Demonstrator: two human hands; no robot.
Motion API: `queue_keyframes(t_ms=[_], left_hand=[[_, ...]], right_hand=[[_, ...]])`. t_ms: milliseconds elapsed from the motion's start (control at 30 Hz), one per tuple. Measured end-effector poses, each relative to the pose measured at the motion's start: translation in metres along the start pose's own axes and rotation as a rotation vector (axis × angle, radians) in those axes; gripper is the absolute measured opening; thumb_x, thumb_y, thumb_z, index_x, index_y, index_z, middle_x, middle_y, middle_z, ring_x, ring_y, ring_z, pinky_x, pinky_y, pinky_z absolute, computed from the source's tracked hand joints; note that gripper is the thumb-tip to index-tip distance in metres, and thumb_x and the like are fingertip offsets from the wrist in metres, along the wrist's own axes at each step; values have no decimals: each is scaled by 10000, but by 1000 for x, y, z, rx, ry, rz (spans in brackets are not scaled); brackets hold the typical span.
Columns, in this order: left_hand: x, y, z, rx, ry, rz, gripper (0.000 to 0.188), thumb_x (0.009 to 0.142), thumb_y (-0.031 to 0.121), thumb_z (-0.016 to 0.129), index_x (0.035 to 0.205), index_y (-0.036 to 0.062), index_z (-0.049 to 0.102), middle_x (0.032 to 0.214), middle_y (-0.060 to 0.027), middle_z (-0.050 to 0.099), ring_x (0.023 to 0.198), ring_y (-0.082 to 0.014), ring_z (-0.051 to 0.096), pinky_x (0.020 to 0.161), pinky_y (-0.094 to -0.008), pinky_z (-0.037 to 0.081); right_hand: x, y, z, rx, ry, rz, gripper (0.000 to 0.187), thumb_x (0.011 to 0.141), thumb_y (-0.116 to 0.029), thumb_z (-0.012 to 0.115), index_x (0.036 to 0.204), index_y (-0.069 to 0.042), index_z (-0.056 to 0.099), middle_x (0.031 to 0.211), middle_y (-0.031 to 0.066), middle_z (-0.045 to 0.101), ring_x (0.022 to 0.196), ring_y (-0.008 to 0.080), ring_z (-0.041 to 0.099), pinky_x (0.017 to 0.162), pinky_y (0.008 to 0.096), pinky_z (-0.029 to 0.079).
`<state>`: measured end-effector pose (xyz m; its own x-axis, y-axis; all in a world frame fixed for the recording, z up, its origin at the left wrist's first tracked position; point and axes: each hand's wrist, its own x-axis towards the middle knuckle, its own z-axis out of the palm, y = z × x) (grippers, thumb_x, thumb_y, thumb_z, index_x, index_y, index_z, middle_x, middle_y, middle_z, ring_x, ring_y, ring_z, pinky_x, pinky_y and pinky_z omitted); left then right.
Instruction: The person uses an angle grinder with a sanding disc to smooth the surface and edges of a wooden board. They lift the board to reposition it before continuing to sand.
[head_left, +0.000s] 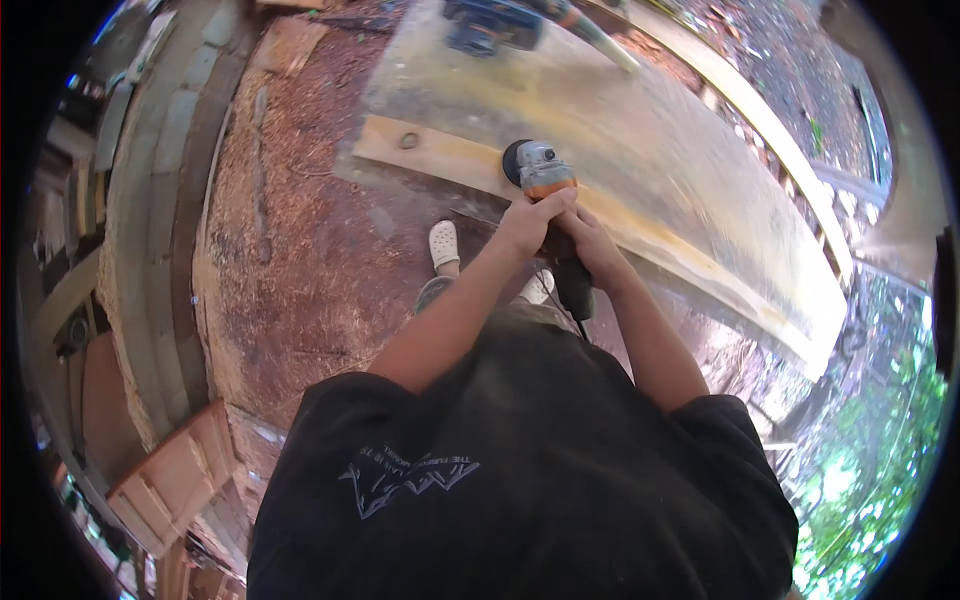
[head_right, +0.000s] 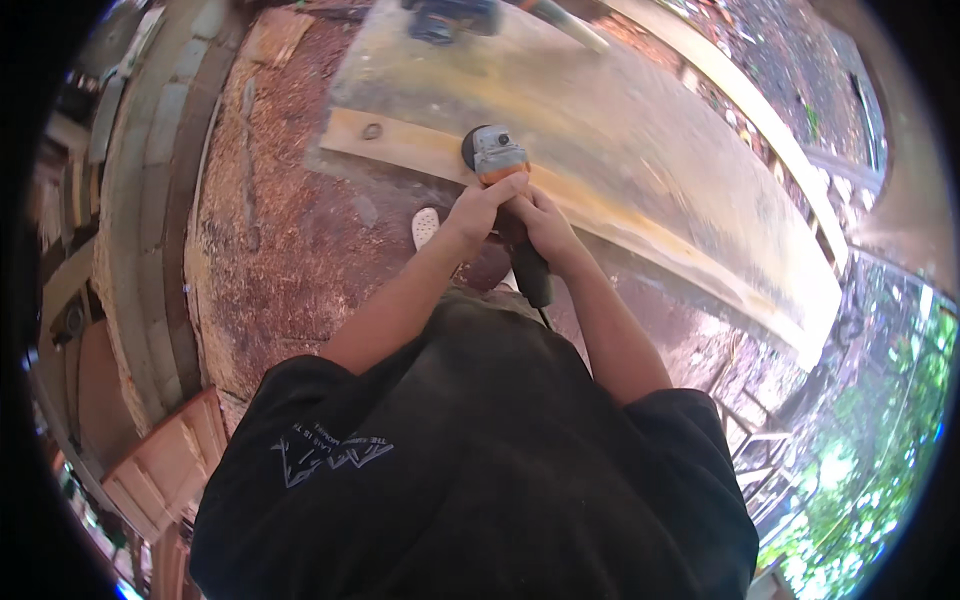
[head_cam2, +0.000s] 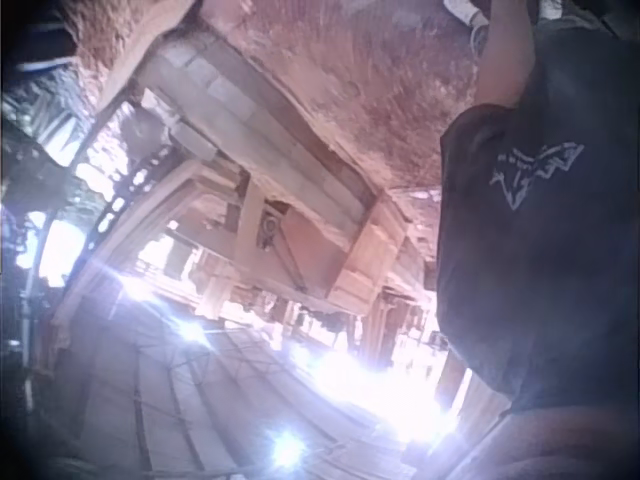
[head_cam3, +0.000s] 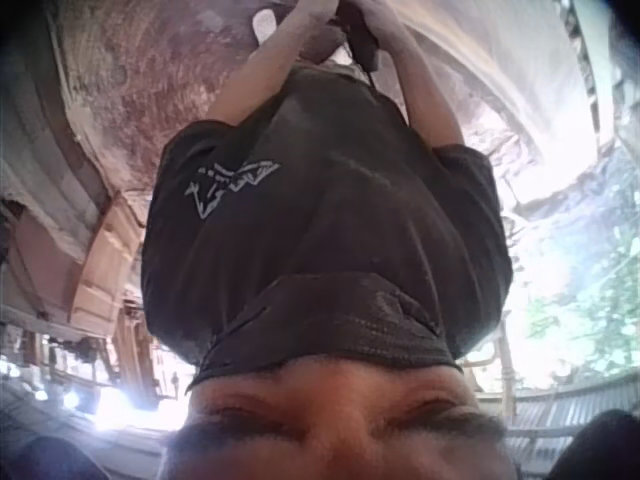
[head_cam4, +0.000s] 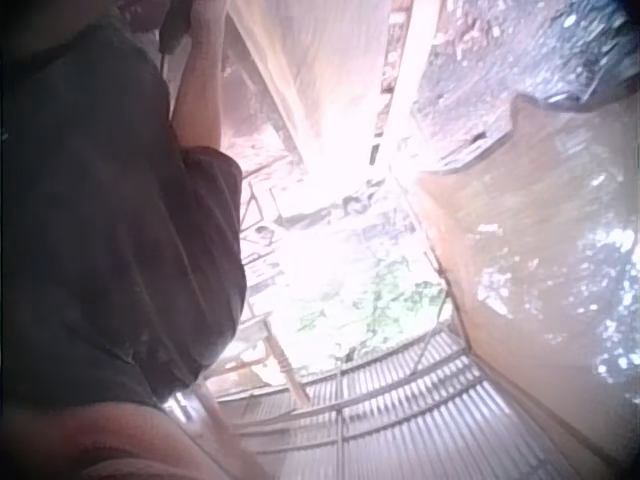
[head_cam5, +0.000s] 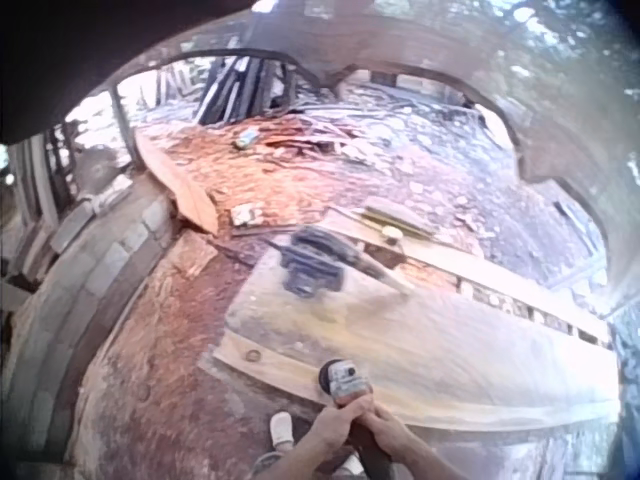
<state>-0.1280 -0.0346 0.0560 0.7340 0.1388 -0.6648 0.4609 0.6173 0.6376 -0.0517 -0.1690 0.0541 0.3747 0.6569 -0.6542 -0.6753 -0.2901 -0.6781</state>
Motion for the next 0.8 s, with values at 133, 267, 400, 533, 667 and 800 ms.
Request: queue_keyframes(t_ms=[133, 267, 400, 533, 667, 800], left_hand=[[9, -36, 66, 49, -23, 23, 504, 895, 576, 690, 1098, 115, 718, 940, -37, 702, 826, -192, 692, 759, -402, 567], [21, -71, 137, 111, -166, -39, 467, 909, 544, 693, 1078, 109, 724, 919, -54, 705, 775, -188, 692, 676, -364, 560], [34, -107, 200, 153, -308, -58, 433, 924, 499, 696, 1055, 87, 728, 872, -63, 704, 695, -170, 678, 603, -337, 546], [44, -137, 251, 267, -331, -107, 411, 893, 456, 742, 993, 58, 747, 845, -63, 707, 706, -149, 669, 615, -327, 525], [46, -157, 262, 246, -344, -109, 460, 861, 480, 760, 990, 38, 768, 881, -85, 726, 754, -168, 682, 675, -332, 522], [42, -145, 232, 177, -223, -36, 416, 906, 406, 769, 1046, 15, 737, 932, -61, 722, 823, -136, 674, 717, -303, 525]], right_hand=[[-47, 14, -56, 3, 115, -50, 384, 1033, -360, 600, 1275, -63, 571, 1027, 27, 662, 821, 110, 638, 699, 290, 539], [-106, 21, -112, 68, 237, -26, 366, 1030, -342, 589, 1274, -70, 563, 983, 41, 654, 763, 137, 636, 643, 320, 540], [-153, 41, -164, 138, 335, -81, 347, 1035, -378, 563, 1231, -92, 573, 941, 55, 652, 744, 171, 647, 643, 340, 551], [-184, 65, -201, 227, 399, -77, 346, 1046, -414, 527, 1170, -99, 598, 888, 52, 648, 730, 180, 648, 649, 349, 557], [-194, 76, -209, 294, 450, -70, 358, 1047, -428, 522, 1150, -95, 606, 883, 51, 654, 716, 172, 642, 649, 337, 555], [-161, 83, -201, 86, 460, -128, 329, 1043, -334, 537, 1219, -58, 573, 958, 93, 671, 823, 196, 668, 711, 344, 547]])
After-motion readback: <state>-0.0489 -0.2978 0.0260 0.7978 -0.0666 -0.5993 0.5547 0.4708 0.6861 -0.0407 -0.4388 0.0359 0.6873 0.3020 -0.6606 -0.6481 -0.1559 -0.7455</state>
